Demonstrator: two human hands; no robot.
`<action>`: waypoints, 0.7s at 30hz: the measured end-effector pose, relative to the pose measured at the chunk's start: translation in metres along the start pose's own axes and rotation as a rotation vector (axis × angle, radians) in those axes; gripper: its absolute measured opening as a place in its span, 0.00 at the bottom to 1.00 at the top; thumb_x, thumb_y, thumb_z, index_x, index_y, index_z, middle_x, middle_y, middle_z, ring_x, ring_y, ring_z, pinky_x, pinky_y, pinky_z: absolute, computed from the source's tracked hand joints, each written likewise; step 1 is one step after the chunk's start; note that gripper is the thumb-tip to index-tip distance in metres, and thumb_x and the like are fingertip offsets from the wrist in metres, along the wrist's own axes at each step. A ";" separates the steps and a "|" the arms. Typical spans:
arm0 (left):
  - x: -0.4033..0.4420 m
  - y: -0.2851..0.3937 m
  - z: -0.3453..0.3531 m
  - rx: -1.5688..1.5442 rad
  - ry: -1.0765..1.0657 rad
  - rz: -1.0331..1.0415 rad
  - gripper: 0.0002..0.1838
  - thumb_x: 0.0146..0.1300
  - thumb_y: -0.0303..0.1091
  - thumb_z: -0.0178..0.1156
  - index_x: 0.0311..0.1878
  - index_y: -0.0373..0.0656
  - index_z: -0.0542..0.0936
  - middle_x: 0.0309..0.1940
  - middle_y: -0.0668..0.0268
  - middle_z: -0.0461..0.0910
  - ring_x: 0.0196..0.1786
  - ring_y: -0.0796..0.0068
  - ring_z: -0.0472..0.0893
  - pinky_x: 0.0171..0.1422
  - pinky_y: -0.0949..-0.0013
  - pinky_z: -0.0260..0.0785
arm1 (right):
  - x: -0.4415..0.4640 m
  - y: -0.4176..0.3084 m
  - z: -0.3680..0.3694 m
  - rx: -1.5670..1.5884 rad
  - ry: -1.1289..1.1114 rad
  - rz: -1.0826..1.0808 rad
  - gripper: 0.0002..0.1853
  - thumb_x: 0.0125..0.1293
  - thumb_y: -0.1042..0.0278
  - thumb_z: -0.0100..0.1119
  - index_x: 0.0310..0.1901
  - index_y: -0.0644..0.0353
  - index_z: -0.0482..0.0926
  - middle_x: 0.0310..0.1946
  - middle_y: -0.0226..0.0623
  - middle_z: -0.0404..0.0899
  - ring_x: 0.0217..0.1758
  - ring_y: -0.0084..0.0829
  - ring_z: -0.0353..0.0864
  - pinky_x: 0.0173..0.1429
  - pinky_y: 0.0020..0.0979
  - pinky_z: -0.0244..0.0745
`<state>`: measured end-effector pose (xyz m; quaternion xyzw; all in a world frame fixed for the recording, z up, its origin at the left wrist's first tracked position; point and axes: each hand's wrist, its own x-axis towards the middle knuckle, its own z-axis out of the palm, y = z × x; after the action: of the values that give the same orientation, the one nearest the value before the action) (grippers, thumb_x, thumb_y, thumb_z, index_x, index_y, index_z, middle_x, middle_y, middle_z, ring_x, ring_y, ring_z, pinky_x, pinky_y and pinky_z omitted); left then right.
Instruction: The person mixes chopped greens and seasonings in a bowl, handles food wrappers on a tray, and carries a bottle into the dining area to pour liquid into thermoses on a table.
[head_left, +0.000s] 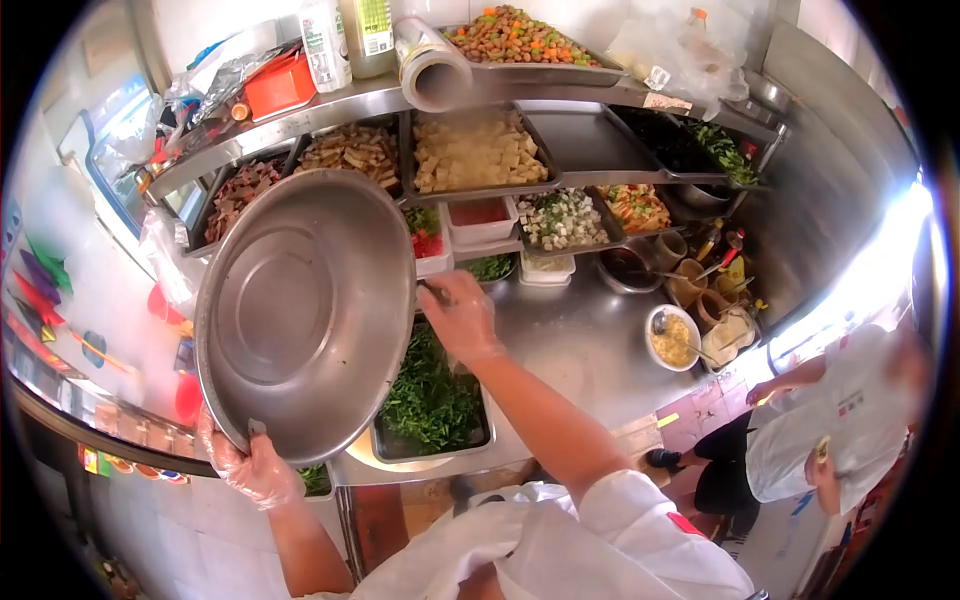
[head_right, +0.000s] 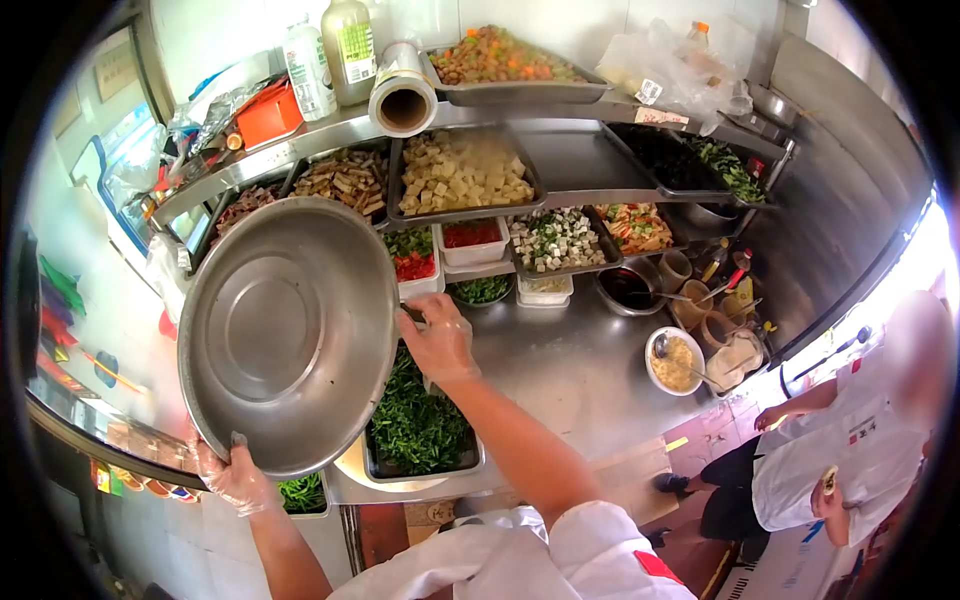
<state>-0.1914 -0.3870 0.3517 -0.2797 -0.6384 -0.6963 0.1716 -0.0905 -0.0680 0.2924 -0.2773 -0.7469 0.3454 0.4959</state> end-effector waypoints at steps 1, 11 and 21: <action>-0.002 0.002 -0.003 0.013 0.005 0.011 0.32 0.61 0.12 0.51 0.71 0.33 0.71 0.65 0.58 0.76 0.62 0.67 0.77 0.70 0.65 0.68 | 0.003 0.001 0.004 -0.036 -0.023 -0.039 0.11 0.63 0.60 0.72 0.44 0.54 0.87 0.46 0.38 0.84 0.45 0.41 0.86 0.51 0.40 0.83; -0.003 0.025 0.025 0.100 0.050 0.087 0.26 0.57 0.12 0.54 0.62 0.27 0.78 0.62 0.58 0.76 0.59 0.64 0.79 0.67 0.64 0.70 | -0.063 0.030 0.060 -0.163 -0.199 -0.037 0.08 0.60 0.65 0.70 0.36 0.59 0.88 0.40 0.42 0.86 0.42 0.46 0.87 0.48 0.42 0.84; -0.005 -0.022 0.035 0.152 0.042 0.156 0.21 0.61 0.17 0.56 0.59 0.25 0.77 0.73 0.44 0.71 0.70 0.48 0.76 0.72 0.57 0.70 | -0.142 0.072 0.049 -0.309 -0.645 0.011 0.16 0.72 0.54 0.58 0.37 0.57 0.86 0.41 0.44 0.87 0.43 0.46 0.87 0.50 0.44 0.84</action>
<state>-0.1943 -0.3506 0.3324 -0.3000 -0.6621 -0.6359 0.2593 -0.0806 -0.1432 0.1447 -0.2300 -0.9069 0.3007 0.1850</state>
